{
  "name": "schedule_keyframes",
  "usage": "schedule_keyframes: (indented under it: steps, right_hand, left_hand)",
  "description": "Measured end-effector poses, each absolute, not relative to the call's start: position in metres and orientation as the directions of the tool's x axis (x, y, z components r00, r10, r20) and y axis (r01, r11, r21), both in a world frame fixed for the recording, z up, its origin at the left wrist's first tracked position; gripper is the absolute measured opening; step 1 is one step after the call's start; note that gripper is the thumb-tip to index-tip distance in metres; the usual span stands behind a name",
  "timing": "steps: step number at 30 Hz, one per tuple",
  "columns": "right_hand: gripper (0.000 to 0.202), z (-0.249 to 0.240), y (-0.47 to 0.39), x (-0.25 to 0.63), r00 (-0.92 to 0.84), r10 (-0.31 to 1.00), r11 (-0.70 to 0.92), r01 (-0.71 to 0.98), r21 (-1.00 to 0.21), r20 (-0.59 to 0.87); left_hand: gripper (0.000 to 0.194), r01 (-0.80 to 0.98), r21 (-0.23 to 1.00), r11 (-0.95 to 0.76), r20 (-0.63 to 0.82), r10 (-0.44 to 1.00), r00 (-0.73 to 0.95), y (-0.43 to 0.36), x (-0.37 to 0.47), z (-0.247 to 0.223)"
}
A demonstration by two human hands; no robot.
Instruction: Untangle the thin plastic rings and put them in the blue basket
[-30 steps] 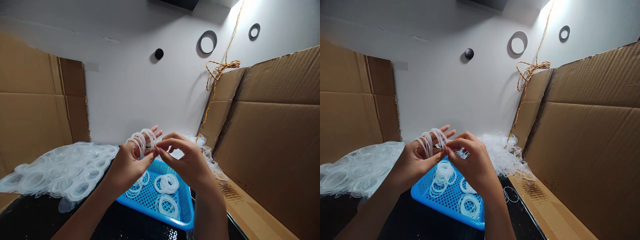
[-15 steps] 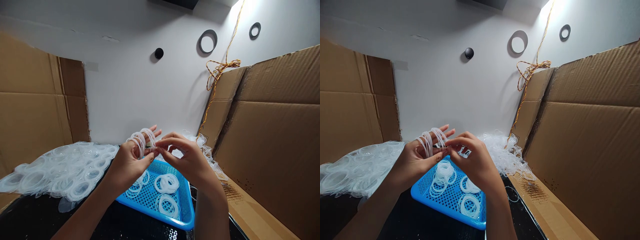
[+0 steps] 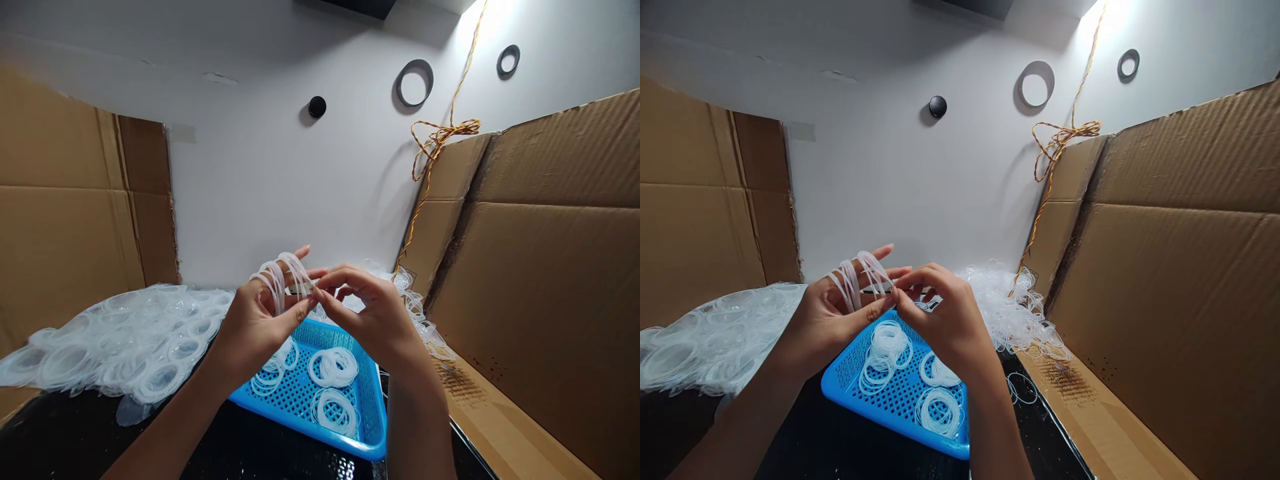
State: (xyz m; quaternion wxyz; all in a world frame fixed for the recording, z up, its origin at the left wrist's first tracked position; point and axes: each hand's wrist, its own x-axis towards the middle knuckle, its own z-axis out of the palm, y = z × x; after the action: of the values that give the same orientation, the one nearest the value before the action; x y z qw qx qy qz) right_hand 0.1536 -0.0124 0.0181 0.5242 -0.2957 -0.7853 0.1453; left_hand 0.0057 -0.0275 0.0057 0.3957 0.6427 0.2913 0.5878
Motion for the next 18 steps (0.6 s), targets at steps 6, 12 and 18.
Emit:
schedule_keyframes:
  steps: [6,12,18]
  right_hand:
    - [0.007,0.019,-0.013,0.156,-0.236,0.614,0.786,0.274,-0.555,0.753]
    - [0.008,0.019,-0.003,0.157,-0.101,0.607,0.761,0.357,-0.541,0.788]
    - [0.019,0.010,0.056,0.181,0.050,0.784,0.506,0.525,-0.684,0.618]
  left_hand:
    - [0.058,-0.130,0.823,-0.554,0.564,0.824,0.056,-0.024,0.005,0.007]
    - [0.048,-0.253,0.835,-0.488,0.523,0.848,0.089,-0.014,0.001,0.005]
    - [0.060,-0.456,0.850,-0.263,0.384,0.902,0.196,-0.012,0.000,0.009]
